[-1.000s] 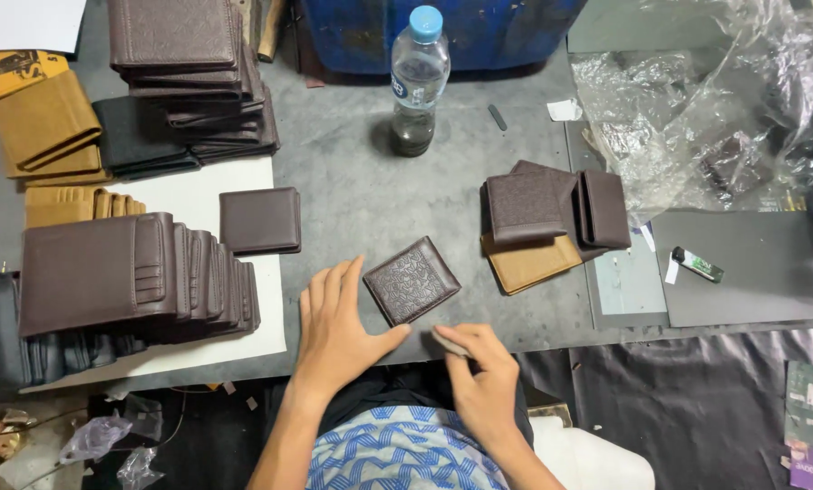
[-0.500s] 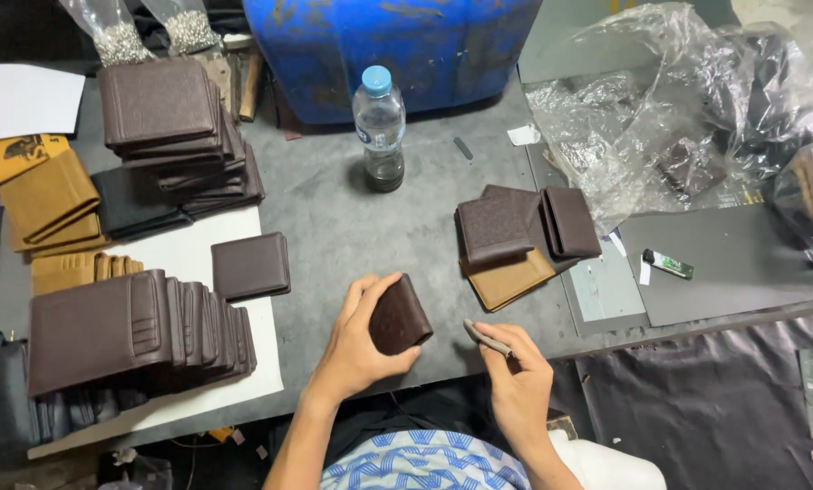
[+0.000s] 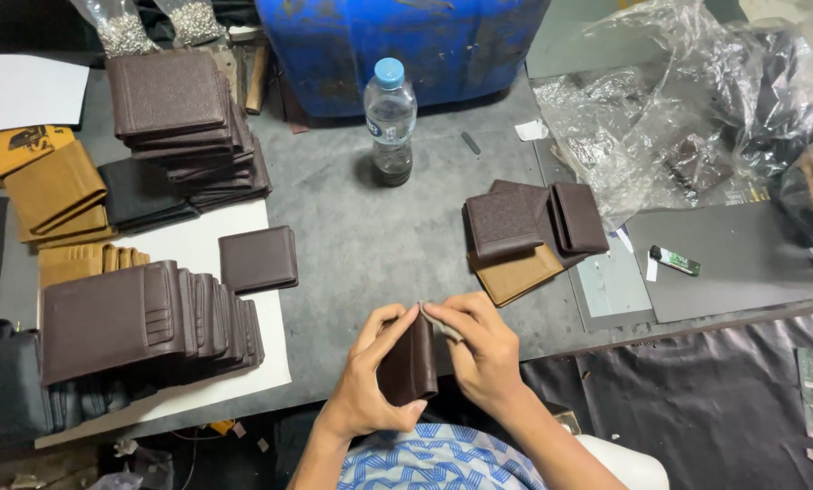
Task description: Inspecting and folding leather wallets at a workshop table
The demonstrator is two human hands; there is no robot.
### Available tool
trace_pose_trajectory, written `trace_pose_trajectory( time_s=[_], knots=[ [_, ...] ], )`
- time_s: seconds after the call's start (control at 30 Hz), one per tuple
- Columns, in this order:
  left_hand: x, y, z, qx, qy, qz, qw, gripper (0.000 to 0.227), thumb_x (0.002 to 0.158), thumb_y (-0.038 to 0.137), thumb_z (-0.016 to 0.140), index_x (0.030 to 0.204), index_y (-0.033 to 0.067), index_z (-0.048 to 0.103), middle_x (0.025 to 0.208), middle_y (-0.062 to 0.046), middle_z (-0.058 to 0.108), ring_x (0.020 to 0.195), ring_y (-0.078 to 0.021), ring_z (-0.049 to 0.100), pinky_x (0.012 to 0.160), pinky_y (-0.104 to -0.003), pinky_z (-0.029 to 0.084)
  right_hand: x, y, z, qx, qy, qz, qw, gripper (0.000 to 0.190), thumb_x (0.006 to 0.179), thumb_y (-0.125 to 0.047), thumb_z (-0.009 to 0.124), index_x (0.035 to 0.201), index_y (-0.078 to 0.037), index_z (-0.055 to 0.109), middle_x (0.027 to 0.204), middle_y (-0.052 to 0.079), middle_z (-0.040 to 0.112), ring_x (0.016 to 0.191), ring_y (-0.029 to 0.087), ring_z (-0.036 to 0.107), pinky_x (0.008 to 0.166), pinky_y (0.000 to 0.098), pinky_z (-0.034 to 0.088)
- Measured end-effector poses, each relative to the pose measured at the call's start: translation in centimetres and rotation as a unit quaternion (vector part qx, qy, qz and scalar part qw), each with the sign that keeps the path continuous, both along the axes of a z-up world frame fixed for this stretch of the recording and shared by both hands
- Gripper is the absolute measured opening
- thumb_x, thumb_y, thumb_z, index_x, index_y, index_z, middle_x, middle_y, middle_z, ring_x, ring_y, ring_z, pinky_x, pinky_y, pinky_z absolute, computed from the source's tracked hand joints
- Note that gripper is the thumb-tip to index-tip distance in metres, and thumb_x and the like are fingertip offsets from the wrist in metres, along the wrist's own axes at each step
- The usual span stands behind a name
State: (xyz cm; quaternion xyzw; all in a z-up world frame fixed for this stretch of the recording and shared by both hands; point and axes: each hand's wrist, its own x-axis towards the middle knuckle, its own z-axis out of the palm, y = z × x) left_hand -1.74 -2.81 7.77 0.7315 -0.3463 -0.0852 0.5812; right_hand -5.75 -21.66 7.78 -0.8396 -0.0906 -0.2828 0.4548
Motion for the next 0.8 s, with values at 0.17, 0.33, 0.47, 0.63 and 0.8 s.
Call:
trace_pose_trajectory(
  time_s=[0.17,0.33,0.47,0.63,0.8],
  knots=[
    [0.4,0.9,-0.5,0.015,0.001,0.015,1.000,0.098,0.063,0.029,0.076,0.153,0.0047,0.045,0.136,-0.020,0.049,0.128,-0.0322,0.056,0.107,-0.039,0.049,-1.5,1.0,2.2,0.005,-0.043,0.116,0.992,0.028,0.099,0.004,0.048,0.117,-0.003,0.069,0.098,0.013,0.062,0.085,0.025,0.058,0.078,0.0340,0.049],
    [-0.2,0.6,0.2,0.008,0.010,-0.006,1.000,0.102,0.058,0.019,0.076,0.153,0.0035,0.044,0.136,-0.019,0.048,0.125,-0.0304,0.057,0.105,-0.036,0.050,0.2,0.2,1.0,0.029,0.011,0.050,0.998,0.044,0.088,0.014,0.048,0.118,-0.007,0.071,0.100,0.012,0.065,0.087,0.024,0.060,0.079,0.0319,0.052],
    [0.2,0.9,-0.5,-0.017,0.004,0.032,0.999,0.096,0.062,0.029,0.072,0.152,0.0039,0.047,0.134,-0.019,0.049,0.126,-0.0309,0.057,0.107,-0.039,0.047,-1.6,1.9,3.5,0.012,0.004,0.082,0.997,0.031,0.097,0.003,0.047,0.118,-0.004,0.069,0.098,0.013,0.062,0.084,0.025,0.057,0.080,0.0337,0.050],
    [-0.2,1.0,-1.2,-0.036,0.036,0.052,0.997,0.095,0.066,0.036,0.072,0.152,0.0042,0.047,0.134,-0.018,0.048,0.120,-0.0270,0.058,0.100,-0.036,0.050,-2.1,1.7,5.0,0.014,-0.031,0.142,0.989,0.024,0.102,-0.001,0.049,0.115,-0.002,0.069,0.095,0.012,0.062,0.080,0.025,0.057,0.075,0.0333,0.051],
    [-0.1,0.9,-2.5,-0.246,0.257,0.026,0.934,0.120,0.078,0.060,0.079,0.162,-0.0017,0.020,0.142,-0.010,0.047,0.116,-0.0230,0.059,0.103,-0.041,0.053,-2.2,0.1,4.8,0.177,0.055,0.223,0.957,0.028,0.106,-0.022,0.054,0.101,-0.007,0.076,0.089,0.008,0.066,0.079,0.021,0.061,0.076,0.0333,0.048]
  ],
)
